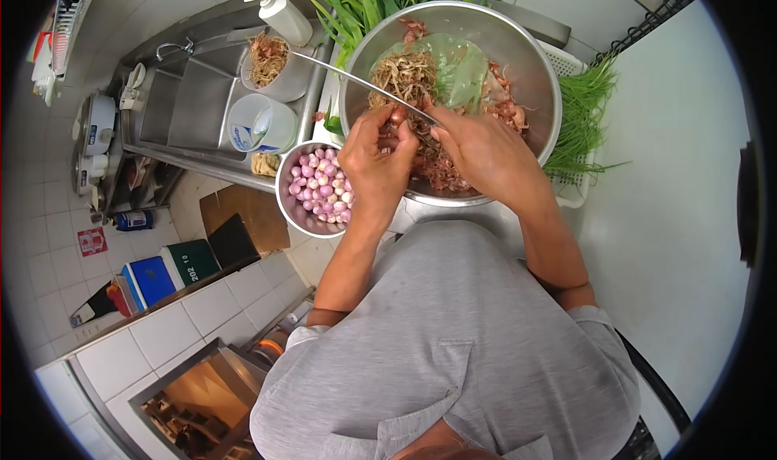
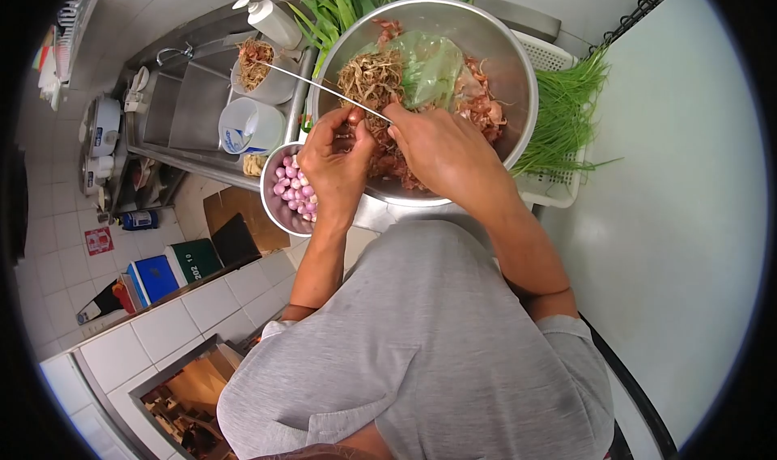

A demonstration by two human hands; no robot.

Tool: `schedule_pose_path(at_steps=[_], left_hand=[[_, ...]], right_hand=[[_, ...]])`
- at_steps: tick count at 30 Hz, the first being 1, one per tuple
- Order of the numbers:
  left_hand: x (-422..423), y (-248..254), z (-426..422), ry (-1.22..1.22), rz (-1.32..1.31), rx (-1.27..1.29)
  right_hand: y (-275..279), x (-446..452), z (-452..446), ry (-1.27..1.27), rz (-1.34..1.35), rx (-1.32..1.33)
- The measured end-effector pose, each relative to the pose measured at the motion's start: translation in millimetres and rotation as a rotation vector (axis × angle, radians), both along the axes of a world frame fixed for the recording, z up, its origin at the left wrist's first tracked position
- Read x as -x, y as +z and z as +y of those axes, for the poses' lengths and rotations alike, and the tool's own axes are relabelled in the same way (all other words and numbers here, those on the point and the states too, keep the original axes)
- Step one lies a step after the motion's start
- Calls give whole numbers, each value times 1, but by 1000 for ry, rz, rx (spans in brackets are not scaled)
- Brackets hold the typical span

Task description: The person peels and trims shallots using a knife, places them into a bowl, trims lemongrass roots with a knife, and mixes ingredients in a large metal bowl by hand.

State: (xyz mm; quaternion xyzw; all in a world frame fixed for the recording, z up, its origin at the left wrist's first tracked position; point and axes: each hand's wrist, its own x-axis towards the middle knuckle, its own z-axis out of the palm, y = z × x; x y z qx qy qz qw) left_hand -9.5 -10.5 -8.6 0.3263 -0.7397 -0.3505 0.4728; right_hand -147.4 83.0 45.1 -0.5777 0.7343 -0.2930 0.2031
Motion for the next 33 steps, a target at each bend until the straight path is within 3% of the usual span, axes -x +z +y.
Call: schedule_pose_path(at_steps=[6, 9, 11, 12, 14, 16, 18, 19, 21, 25, 28, 33], left_hand=[[5, 6, 22, -120, -18, 168], [2, 10, 13, -101, -52, 109], [-5, 8, 6, -236, 186, -547], [-7, 8, 2, -221, 187, -537], [-7, 8, -8, -425, 450, -558], [-11, 4, -10, -426, 441, -606], [-9, -6, -10, -495, 589, -825], [-8, -8, -9, -496, 590, -825], [-6, -9, -8, -621, 728, -1048], [0, -3, -5, -601, 841, -1122], [0, 0, -6, -593, 830, -1150], [0, 15, -3, -518, 677, -1241]], right_hand=[[-15, 3, -6, 28, 20, 97], [-16, 12, -5, 51, 8, 81], [-10, 11, 5, -55, 41, 17], [-6, 10, 7, -40, 39, 26], [3, 10, 12, -101, -124, 7], [3, 8, 18, -120, -177, 11], [-3, 8, 24, -113, -495, -14], [-2, 7, 27, -113, -493, -14], [2, 4, 31, -130, -902, -110], [1, 4, 38, -162, -805, -24], [6, 6, 47, -273, -896, -86], [1, 2, 56, -182, -670, 0]])
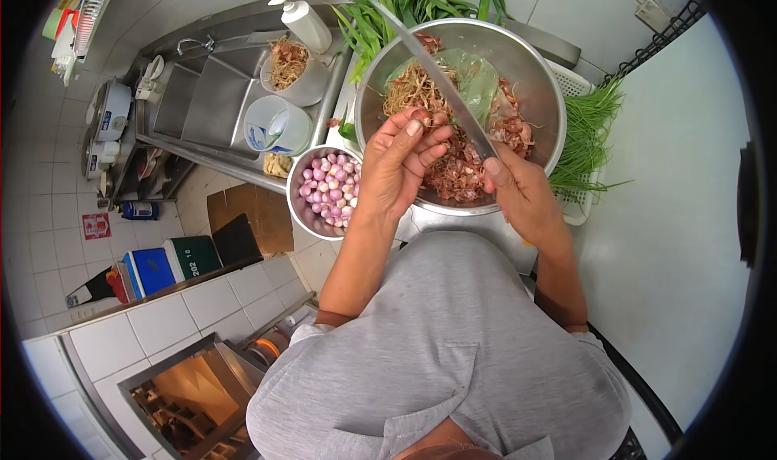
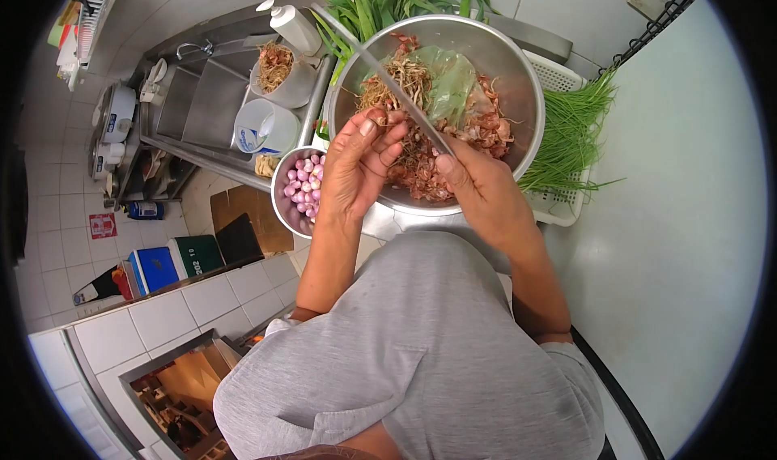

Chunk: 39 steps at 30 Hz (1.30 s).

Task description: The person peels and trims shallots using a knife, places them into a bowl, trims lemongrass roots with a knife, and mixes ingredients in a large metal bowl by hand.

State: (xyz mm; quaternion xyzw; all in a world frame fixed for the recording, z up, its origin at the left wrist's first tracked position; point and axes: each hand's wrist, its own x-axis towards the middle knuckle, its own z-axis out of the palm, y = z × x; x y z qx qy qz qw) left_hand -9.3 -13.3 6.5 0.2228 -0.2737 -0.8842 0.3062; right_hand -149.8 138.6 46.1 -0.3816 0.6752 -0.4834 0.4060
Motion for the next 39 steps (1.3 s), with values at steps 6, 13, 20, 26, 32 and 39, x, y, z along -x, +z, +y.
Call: schedule_pose_path(at_steps=[6, 13, 20, 26, 32, 39], left_hand=[[0, -21, 1, 75, 151, 76], [-1, -1, 11, 116, 83, 98], [2, -1, 14, 152, 87, 97], [2, 0, 23, 195, 29, 183], [6, 1, 30, 263, -12, 309], [3, -11, 35, 338, -210, 451]], right_hand=[[-3, -8, 2, 21, 437, 184], [5, -12, 3, 48, 639, 98], [-2, -14, 1, 26, 636, 108], [-4, -15, 6, 26, 642, 74], [7, -13, -3, 52, 574, 73], [-7, -13, -14, 85, 459, 220]])
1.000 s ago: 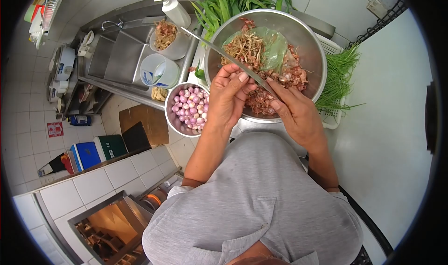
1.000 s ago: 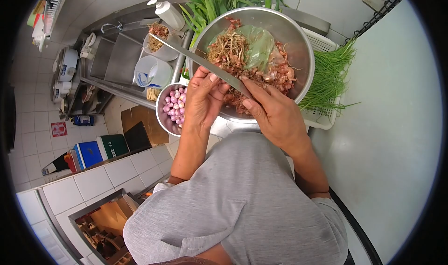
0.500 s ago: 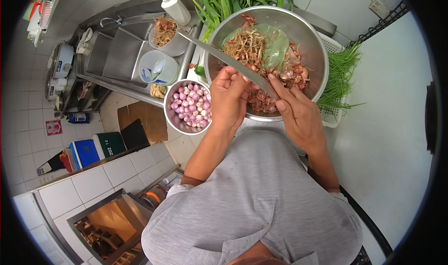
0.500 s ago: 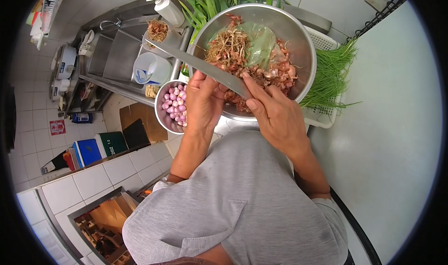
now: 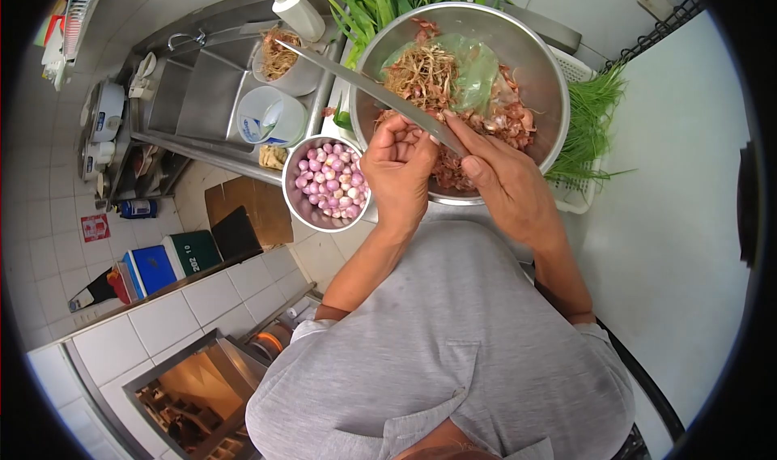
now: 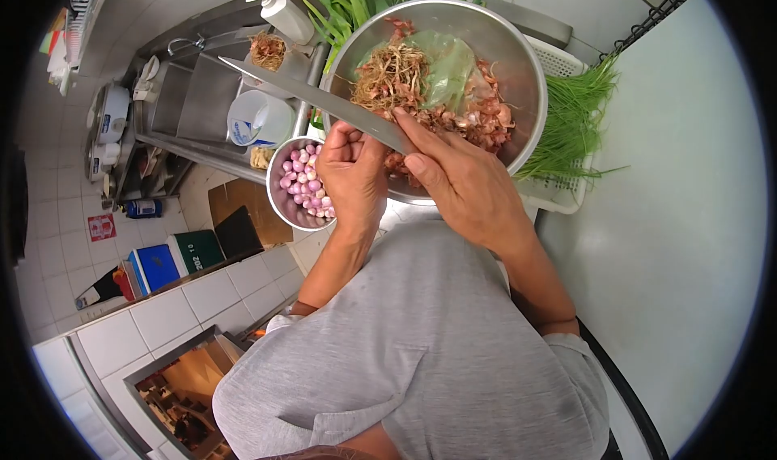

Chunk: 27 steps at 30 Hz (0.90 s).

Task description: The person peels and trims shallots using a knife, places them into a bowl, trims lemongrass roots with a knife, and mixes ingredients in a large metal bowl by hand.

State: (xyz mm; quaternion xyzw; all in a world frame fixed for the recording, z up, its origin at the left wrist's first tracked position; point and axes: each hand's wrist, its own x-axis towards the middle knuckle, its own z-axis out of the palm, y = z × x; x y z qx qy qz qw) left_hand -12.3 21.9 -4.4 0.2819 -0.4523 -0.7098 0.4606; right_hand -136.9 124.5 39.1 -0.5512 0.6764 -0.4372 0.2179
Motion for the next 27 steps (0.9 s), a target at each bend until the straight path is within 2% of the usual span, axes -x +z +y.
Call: schedule_pose_path(at_steps=[4, 7, 9, 10, 12, 14, 16, 18, 22, 27], left_hand=[[3, 3, 11, 10, -48, 51], [6, 6, 24, -2, 60, 140], [6, 5, 22, -23, 71, 127], [6, 5, 19, -38, 81, 111], [7, 5, 6, -46, 103, 69], [4, 6, -5, -213, 344, -232], [1, 4, -9, -244, 348, -260], [1, 3, -11, -274, 410, -404], [-1, -1, -14, -296, 381, -401], [0, 4, -14, -258, 355, -335]], right_hand=[[1, 0, -5, 29, -103, -3], [-5, 4, -11, 59, -159, 11], [-18, 5, -14, 76, -407, 119], [-15, 8, -12, 80, -404, 123], [-4, 9, -5, 94, -883, -102], [-5, 5, -1, 57, -876, -82], [-5, 5, 1, 19, -873, -64], [-5, 7, 4, -27, -796, -90], [-2, 6, 4, -83, -729, -61], [-11, 10, 6, 1, -699, -61]])
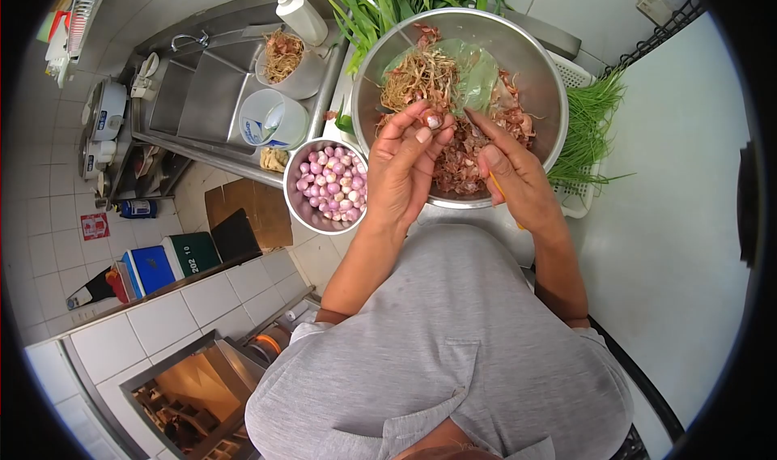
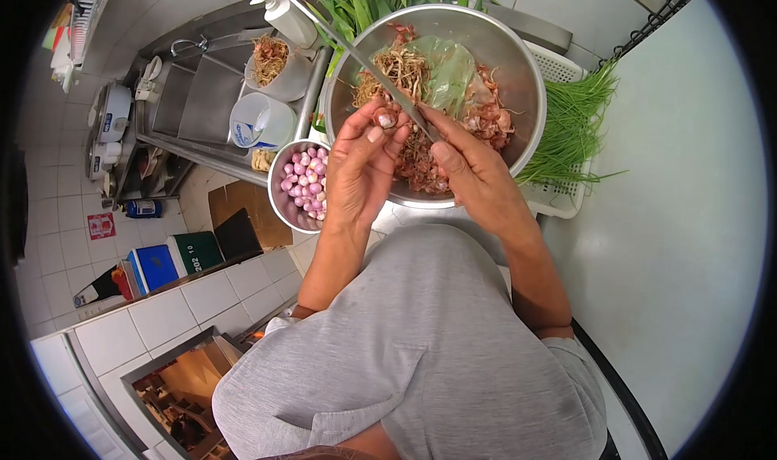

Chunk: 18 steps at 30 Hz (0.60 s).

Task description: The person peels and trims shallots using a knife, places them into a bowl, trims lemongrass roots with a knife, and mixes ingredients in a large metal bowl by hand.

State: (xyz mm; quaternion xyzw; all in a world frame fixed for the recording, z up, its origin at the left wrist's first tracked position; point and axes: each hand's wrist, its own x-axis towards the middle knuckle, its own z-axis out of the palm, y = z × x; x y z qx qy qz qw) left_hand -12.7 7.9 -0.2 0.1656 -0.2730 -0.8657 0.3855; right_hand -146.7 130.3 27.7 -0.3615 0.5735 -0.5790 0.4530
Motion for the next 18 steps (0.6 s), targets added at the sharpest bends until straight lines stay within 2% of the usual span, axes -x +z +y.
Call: schedule_pose_path(at_steps=[4, 7, 8, 10, 12, 15, 18], left_hand=[[-2, 3, 3, 14, -16, -52], [-2, -2, 6, 41, -36, -2], [-3, -7, 6, 71, -48, 26], [-3, -9, 8, 99, -61, 54], [-3, -4, 11, 133, -140, 93], [-4, -1, 14, 162, -180, 118], [-7, 2, 15, 152, -204, 131]], right_hand=[[3, 1, 1, 15, 5, -56], [-4, -3, -2, 17, 159, 0], [-6, -5, -5, -5, 337, 118], [-2, -9, -7, -29, 514, 235], [14, -11, -5, 45, 501, 86], [12, -11, -5, 50, 655, 75], [14, -11, -5, 67, 689, 47]])
